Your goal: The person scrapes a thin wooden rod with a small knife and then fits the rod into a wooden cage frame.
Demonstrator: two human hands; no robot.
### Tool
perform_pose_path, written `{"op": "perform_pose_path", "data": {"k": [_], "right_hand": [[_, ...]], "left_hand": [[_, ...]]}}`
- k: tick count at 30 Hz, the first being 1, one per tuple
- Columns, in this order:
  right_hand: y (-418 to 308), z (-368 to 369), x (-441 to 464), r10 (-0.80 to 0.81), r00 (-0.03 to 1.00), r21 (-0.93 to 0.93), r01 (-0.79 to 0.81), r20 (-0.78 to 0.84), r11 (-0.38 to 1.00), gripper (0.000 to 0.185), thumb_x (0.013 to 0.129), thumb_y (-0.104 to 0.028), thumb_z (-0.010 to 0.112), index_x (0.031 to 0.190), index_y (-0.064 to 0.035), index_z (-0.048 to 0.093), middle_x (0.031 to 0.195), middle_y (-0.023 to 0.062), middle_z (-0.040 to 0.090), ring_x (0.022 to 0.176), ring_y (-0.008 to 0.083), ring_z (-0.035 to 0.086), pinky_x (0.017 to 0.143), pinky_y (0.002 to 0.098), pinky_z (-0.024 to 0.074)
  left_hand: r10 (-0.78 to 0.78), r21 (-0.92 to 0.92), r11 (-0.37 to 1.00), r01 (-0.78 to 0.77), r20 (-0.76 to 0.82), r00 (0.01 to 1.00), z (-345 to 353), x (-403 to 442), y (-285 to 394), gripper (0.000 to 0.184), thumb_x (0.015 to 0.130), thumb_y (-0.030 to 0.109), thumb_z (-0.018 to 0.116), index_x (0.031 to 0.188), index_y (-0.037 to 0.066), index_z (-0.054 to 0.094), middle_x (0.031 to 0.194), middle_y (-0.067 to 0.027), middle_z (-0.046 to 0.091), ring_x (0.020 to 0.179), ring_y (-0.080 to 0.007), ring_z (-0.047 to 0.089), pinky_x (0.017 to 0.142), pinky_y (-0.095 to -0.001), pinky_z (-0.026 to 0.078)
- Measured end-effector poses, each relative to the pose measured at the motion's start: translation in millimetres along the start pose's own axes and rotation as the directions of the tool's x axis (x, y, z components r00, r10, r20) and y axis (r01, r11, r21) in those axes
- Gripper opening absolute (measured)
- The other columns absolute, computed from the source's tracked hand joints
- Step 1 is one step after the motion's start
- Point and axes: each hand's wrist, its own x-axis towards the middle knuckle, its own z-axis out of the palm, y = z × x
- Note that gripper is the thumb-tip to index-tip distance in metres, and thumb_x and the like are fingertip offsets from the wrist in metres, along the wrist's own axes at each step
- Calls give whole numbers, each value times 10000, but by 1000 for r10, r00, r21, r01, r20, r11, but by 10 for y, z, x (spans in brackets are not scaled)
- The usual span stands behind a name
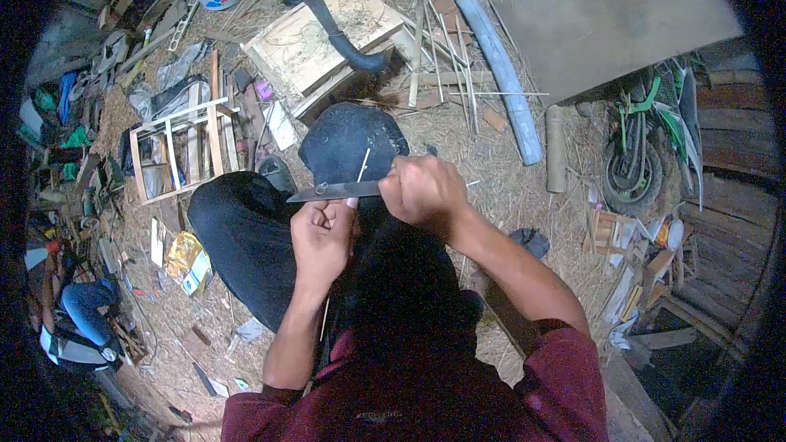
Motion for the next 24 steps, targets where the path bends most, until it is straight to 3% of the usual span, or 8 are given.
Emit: {"op": "perform_pose_path", "data": {"k": [3,9,12,19,22,24], "right_hand": [[-28,43,-29,-41,996,47,45,-74,998,286,832,-222,530,653,-3,566,668,251,624,597,432,634,560,502,529],[17,135,-73,-137,968,15,143,-212,990,255,836,-193,541,647,-22,536,606,223,594,526,411,611,508,490,515],[84,182,-63,-95,960,48,112,-262,993,256,836,-194,544,646,-24,535,576,217,576,514,409,603,507,494,512],[147,117,-57,59,988,41,-53,-146,998,308,843,-213,462,687,22,586,646,286,592,583,467,602,575,534,510],[90,25,-28,186,976,113,-174,-112,978,329,849,-224,433,697,19,594,684,300,590,661,493,599,655,540,504],[126,12,-52,148,984,158,-131,-99,979,326,850,-224,433,702,15,596,694,290,597,666,488,600,654,535,503]], "left_hand": [[-127,-24,992,126,-6,992,-44,-65,64,113,970,73,580,931,-26,621,612,4,567,466,-27,463,417,-199,324],[-153,-68,986,150,-41,987,-101,-210,45,101,970,92,586,939,-4,594,601,5,555,442,-22,441,394,-191,316],[-166,-63,985,163,-47,985,-134,-281,79,102,967,99,594,926,6,586,604,6,558,441,-18,436,397,-185,316],[-108,-61,993,105,-54,993,-174,-538,-44,98,959,96,607,911,12,595,602,8,562,435,-11,425,390,-179,304],[-186,-56,982,182,-77,980,-297,-619,13,124,969,119,597,926,2,608,592,1,567,417,-22,423,384,-183,306],[-193,-77,979,188,-64,979,-288,-533,72,154,976,133,586,931,-11,620,587,-17,569,399,-36,421,376,-188,308]]}}
